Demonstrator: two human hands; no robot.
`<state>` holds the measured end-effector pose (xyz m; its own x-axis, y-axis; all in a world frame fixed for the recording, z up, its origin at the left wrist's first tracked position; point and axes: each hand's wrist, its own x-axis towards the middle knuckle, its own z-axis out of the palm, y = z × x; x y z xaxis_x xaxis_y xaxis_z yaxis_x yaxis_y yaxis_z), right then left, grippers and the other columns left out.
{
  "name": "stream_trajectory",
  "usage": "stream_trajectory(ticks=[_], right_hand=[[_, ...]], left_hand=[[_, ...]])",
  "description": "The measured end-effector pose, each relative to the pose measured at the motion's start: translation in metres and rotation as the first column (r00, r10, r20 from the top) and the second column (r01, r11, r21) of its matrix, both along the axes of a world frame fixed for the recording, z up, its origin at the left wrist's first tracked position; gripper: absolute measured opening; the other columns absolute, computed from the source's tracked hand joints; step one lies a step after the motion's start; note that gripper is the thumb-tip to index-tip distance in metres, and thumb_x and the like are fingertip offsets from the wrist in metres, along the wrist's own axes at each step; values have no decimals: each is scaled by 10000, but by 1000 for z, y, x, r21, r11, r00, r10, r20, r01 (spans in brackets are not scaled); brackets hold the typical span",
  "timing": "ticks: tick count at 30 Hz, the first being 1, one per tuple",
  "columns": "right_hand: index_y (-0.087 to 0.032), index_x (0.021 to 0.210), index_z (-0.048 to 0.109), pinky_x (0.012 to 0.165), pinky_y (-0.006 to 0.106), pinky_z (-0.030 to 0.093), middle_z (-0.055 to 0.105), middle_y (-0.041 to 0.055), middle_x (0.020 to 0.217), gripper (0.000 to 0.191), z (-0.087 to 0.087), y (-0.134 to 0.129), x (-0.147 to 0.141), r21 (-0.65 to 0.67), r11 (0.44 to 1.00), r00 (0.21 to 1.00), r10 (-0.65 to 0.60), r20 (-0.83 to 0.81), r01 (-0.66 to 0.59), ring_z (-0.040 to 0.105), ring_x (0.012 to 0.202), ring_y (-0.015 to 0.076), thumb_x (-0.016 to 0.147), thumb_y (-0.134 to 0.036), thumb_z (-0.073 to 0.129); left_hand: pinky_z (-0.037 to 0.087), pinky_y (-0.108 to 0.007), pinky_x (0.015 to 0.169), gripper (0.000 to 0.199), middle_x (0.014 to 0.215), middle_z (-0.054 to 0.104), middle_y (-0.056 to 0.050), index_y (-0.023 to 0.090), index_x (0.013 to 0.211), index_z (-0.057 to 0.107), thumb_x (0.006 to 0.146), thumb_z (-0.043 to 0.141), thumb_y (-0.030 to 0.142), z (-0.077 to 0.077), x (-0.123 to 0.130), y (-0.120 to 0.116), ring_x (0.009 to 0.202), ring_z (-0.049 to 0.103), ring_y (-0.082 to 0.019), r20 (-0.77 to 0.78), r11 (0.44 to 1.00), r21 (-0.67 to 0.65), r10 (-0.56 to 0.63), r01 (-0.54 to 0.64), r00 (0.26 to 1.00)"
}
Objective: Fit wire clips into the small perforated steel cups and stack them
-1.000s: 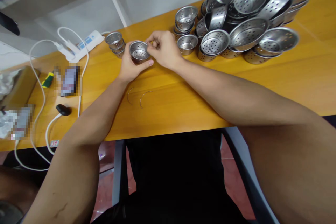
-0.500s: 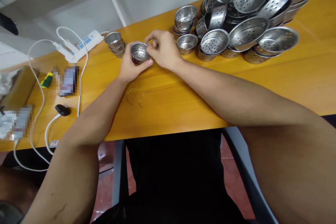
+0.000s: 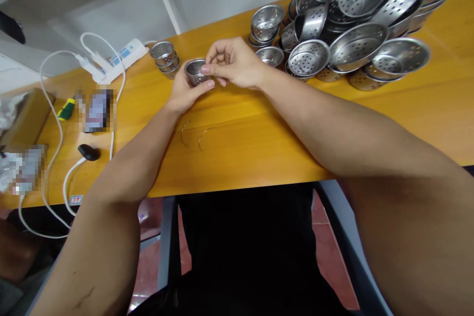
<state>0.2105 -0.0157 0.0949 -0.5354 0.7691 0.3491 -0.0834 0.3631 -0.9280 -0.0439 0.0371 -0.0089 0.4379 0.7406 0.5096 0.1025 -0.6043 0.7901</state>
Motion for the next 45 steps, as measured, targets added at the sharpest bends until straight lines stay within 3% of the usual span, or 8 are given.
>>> stream_trajectory(ticks=[11, 21, 24, 26, 30, 34, 39, 45], right_hand=[[-254, 906, 774, 539, 330, 378, 717, -49, 681, 764, -3, -1, 0, -39, 999, 999, -27, 30, 28, 545, 552, 129, 702, -869, 1180], [-295, 934, 804, 555, 349, 406, 659, -33, 675, 653, -11, 2, 1, 1, 999, 997, -44, 65, 44, 522, 603, 174, 842, -863, 1114], [-313, 1023, 785, 628, 365, 448, 722, -25, 776, 677, -12, 2, -2, 16, 997, 992, -78, 103, 77, 546, 679, 189, 849, -898, 1077], [-324, 1114, 780, 696, 384, 483, 803, -3, 969, 712, -9, 0, -3, 70, 985, 983, -161, 88, 155, 562, 749, 195, 845, -931, 1039], [-361, 1138, 781, 886, 450, 568, 830, 41, 1278, 605, -1, -9, -2, 250, 899, 910, -397, 119, 359, 627, 942, 263, 939, -920, 904], [-384, 1183, 811, 1042, 516, 609, 833, 78, 1335, 503, 1, -17, 1, 336, 879, 882, -421, 212, 339, 702, 1139, 346, 994, -850, 834], [-406, 1245, 834, 1147, 637, 659, 839, 102, 1368, 445, -3, -19, 1, 411, 863, 848, -433, 305, 293, 743, 1336, 451, 1064, -805, 755], [-407, 1287, 873, 1231, 675, 650, 809, 119, 1453, 451, -13, -13, 2, 469, 849, 862, -412, 295, 245, 726, 1386, 461, 1104, -798, 745]], left_hand=[[542, -620, 1430, 1012, 1534, 740, -101, 295, 1636, 522, 944, 851, 956, -10, -5, 14, 1471, 786, -329, -183, 977, 208, 87, -48, 979], [561, -589, 1399, 1101, 1530, 708, -103, 326, 1692, 413, 925, 825, 1000, -17, -5, 17, 1473, 775, -320, -141, 968, 236, 124, -88, 982], [584, -577, 1380, 1147, 1544, 705, -113, 338, 1706, 419, 885, 859, 1007, -13, -3, 13, 1469, 778, -328, -113, 973, 201, 141, -116, 984], [578, -587, 1392, 1163, 1560, 705, -122, 342, 1713, 442, 865, 866, 1016, -8, -1, 10, 1480, 772, -339, -93, 976, 173, 147, -130, 985], [557, -592, 1417, 1184, 1597, 701, -139, 356, 1738, 461, 853, 842, 1043, 5, 2, 2, 1511, 751, -352, -71, 975, 133, 186, -175, 980], [531, -584, 1443, 1199, 1624, 685, -144, 364, 1760, 447, 857, 795, 1072, 9, 0, 0, 1544, 719, -355, -74, 967, 136, 225, -214, 972], [510, -607, 1456, 1205, 1604, 686, -139, 365, 1761, 447, 845, 844, 1042, 3, -5, 6, 1546, 702, -368, -78, 969, 116, 226, -216, 971], [545, -615, 1428, 1194, 1605, 679, -142, 379, 1762, 440, 843, 906, 980, 0, -4, 9, 1517, 719, -366, -37, 977, 74, 204, -201, 978]])
